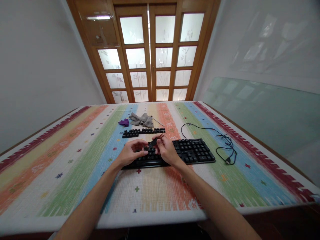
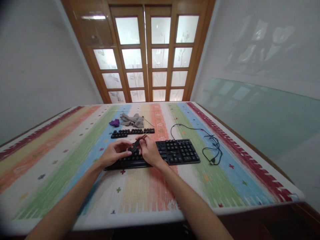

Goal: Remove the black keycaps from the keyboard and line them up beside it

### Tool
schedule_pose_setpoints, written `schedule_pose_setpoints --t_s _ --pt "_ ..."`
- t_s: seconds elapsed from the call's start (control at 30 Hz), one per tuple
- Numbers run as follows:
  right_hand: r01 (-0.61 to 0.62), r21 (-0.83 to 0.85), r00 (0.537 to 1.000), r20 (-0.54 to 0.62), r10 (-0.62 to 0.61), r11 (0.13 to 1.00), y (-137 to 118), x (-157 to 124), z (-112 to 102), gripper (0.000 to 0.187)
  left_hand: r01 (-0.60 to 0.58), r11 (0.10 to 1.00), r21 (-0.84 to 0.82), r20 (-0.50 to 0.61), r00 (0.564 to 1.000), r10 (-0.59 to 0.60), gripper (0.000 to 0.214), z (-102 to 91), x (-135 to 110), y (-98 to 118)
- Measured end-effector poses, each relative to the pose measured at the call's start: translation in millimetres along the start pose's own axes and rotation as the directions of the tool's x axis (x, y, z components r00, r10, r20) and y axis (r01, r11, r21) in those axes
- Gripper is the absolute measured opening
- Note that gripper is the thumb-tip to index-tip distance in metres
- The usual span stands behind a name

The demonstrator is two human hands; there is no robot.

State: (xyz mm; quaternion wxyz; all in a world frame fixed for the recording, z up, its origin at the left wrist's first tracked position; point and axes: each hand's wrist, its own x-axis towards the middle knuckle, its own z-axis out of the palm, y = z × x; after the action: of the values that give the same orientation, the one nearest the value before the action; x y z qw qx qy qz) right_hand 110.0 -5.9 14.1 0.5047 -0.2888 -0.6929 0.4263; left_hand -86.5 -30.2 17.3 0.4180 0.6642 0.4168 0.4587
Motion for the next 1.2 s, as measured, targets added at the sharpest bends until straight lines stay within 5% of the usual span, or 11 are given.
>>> schedule_pose_setpoints --t_s 0.5,0.87,1.2 --pt "0.023 -0.028 0.999 -0.038 -0.024 0.999 1.1 -1.2 0.5 0.031 -0.028 0.996 -0.083 0.004 1.000 0.028 0.036 3.7 -0.6 -0.7" --pt "0.054 -0.197 0.995 -0.074 -0.070 0.979 0.3 -0.3 1.4 0.025 -0.088 0.971 0.221 -0.098 0.989 0.112 0.025 8.7 0.2 -1.7" --pt "0.067 -0.347 0.987 -0.112 -0.113 0.936 4.6 0.0 1.2 0.016 -0.186 0.856 0.483 -0.026 0.974 0.227 0.012 8.2 -0.1 1.1"
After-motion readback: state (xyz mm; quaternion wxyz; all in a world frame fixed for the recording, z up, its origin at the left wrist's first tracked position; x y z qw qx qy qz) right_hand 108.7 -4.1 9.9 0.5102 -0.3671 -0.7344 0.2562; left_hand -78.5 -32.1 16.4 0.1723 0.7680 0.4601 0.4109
